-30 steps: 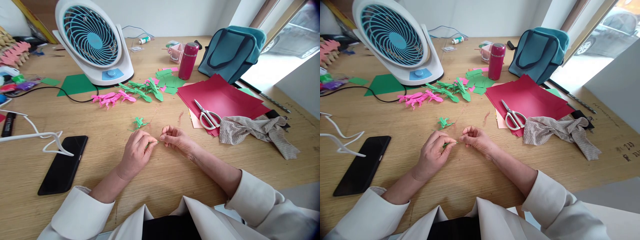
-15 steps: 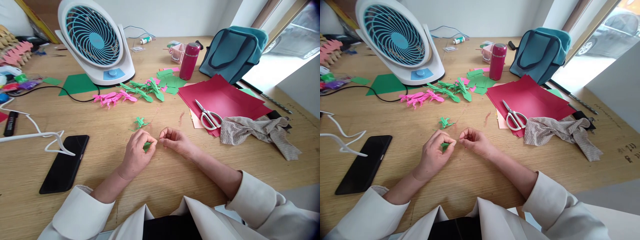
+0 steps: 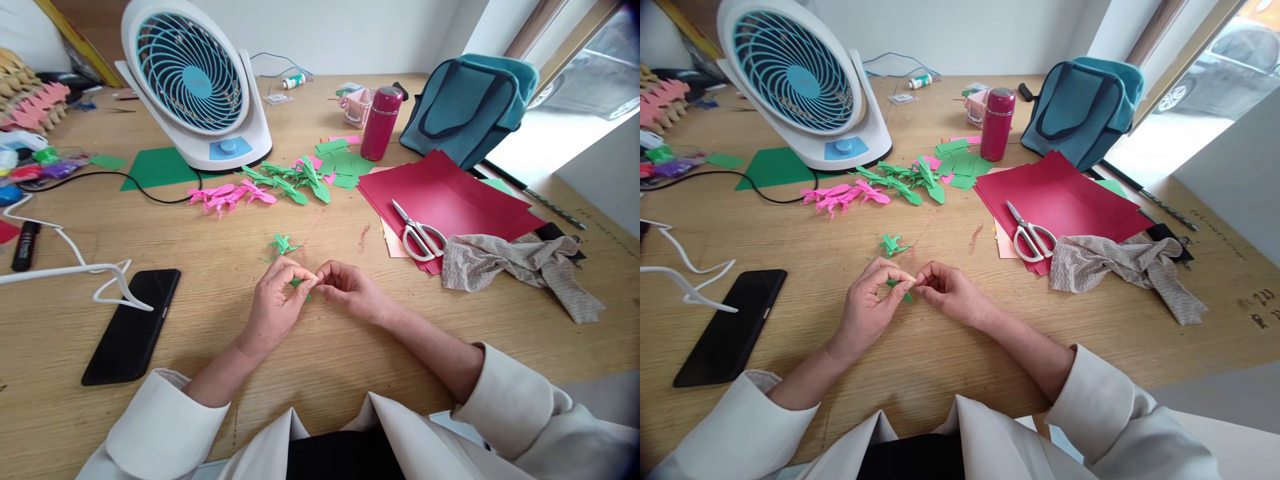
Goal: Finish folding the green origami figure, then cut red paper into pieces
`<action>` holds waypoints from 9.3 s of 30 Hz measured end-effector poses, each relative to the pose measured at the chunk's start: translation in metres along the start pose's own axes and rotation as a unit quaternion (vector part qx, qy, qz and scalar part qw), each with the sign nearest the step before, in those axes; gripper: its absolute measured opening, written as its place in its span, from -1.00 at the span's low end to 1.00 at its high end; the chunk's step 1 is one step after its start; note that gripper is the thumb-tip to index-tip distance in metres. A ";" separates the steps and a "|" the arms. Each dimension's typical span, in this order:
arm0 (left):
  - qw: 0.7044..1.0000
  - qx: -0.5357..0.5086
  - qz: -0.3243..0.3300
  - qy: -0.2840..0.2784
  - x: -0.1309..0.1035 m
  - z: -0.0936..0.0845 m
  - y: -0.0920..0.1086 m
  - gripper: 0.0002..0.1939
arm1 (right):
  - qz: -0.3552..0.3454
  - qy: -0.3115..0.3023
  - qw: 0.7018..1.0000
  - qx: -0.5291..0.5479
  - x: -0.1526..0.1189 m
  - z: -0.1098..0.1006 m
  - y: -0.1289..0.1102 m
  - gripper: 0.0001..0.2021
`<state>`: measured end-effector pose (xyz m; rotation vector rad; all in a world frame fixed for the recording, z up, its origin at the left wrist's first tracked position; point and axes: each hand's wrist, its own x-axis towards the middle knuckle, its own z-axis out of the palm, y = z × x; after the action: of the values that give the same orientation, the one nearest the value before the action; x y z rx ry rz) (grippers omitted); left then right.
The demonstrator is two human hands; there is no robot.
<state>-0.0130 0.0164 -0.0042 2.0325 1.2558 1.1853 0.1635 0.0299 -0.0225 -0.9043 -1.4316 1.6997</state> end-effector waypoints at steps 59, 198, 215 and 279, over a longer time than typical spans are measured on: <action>1.000 -0.025 0.006 0.001 0.002 0.001 0.005 -0.94 | -0.092 0.108 0.973 -0.180 -0.006 0.016 0.001 -0.86; 0.997 0.021 0.020 -0.068 0.010 -0.019 0.000 -0.84 | -0.091 0.085 0.980 -0.158 -0.006 0.003 -0.006 -0.88; 0.969 0.188 0.115 -0.109 0.048 -0.057 -0.050 -0.65 | -0.030 0.085 0.995 -0.041 -0.001 -0.002 -0.007 -0.68; 0.979 0.043 0.005 -0.201 0.047 -0.041 -0.017 -0.82 | -0.100 0.160 0.974 -0.124 0.001 -0.007 0.005 -0.86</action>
<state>-0.0458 0.0642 0.0244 2.2000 1.1099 0.6812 0.1683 0.0337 -0.0282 -1.0740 -1.4764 1.1839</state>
